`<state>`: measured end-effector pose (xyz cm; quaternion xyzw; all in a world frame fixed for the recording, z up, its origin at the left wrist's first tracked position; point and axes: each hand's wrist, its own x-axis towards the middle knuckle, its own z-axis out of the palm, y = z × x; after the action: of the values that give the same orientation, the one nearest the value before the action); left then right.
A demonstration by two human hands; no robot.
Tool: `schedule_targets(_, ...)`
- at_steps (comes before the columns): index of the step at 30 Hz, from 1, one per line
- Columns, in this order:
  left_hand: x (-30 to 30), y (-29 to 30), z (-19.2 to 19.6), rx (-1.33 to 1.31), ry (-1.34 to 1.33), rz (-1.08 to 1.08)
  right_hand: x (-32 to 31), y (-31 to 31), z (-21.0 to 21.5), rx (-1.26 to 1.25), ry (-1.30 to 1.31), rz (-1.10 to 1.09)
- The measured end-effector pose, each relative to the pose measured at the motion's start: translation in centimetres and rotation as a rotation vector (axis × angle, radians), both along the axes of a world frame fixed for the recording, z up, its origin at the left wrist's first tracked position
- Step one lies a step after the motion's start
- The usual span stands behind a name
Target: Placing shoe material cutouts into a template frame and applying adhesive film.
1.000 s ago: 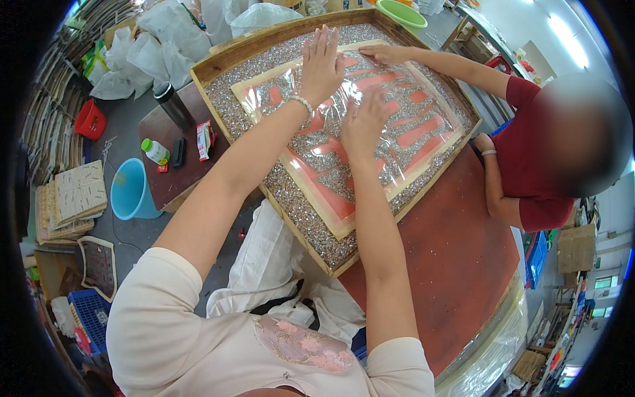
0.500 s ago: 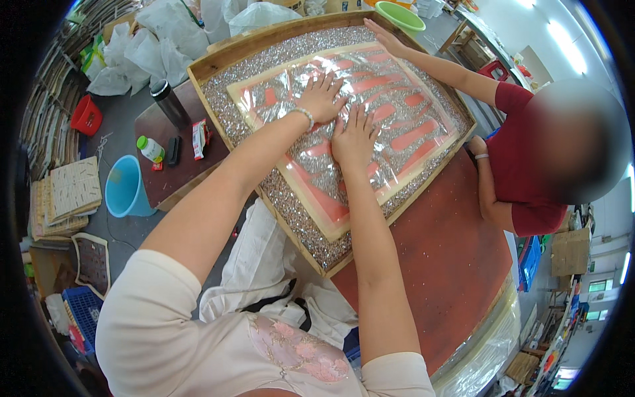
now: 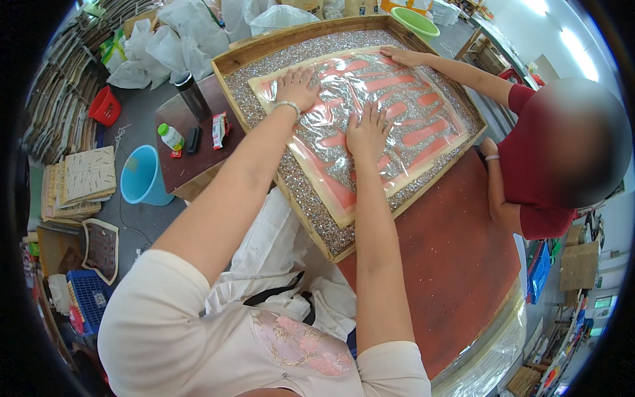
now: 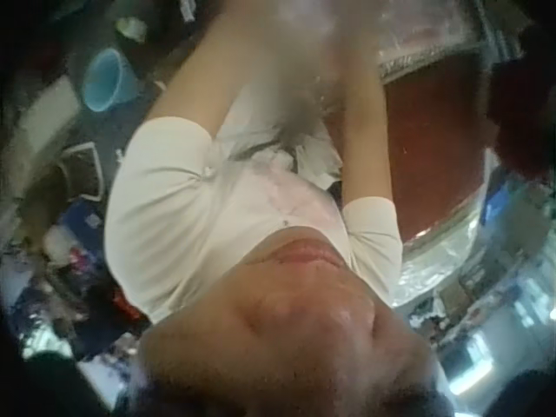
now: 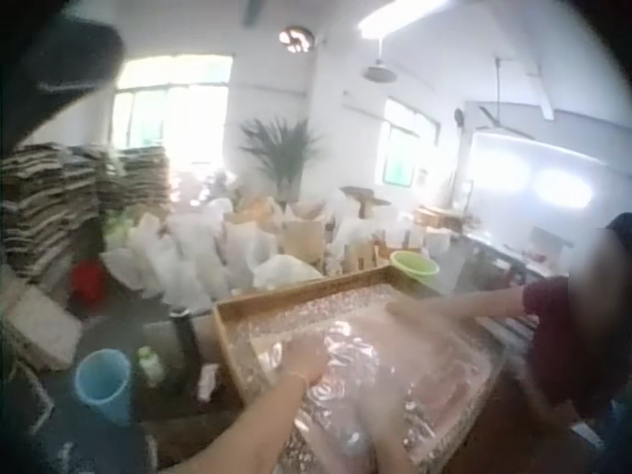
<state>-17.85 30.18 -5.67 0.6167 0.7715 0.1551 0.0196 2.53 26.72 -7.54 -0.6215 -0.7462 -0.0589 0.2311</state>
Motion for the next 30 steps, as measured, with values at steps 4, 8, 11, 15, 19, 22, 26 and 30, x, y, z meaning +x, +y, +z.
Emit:
schedule_targets(4,0.3,0.3,0.9,-0.045,0.015,0.037,-0.3,0.1,0.2,0.009,-0.027,-0.028)
schedule_targets(8,0.3,0.7,1.4,-0.062,0.001,-0.003,-0.4,0.6,0.5,-0.010,-0.017,-0.047)
schedule_targets(11,0.5,-0.3,0.8,-0.103,0.012,0.009,0.0,-0.2,-0.5,0.003,-0.033,-0.032)
schedule_targets(15,0.3,0.5,1.0,-0.070,0.001,-0.025,0.3,0.2,0.1,0.077,-0.014,-0.027)
schedule_targets(19,0.9,-1.1,-1.2,-0.009,-0.080,0.096,0.0,-2.6,0.9,-0.010,0.042,0.118)
schedule_targets(22,0.3,-2.0,-1.5,-0.053,-0.102,0.399,-2.6,-7.9,0.8,-0.078,0.009,0.341)
schedule_targets(26,-0.5,-1.4,0.3,-0.105,-0.035,0.407,-4.0,-8.6,1.5,-0.132,-0.077,0.446)
schedule_targets(30,-0.4,-2.5,0.0,-0.181,-0.030,0.325,-3.5,-9.1,1.0,-0.145,-0.065,0.450)
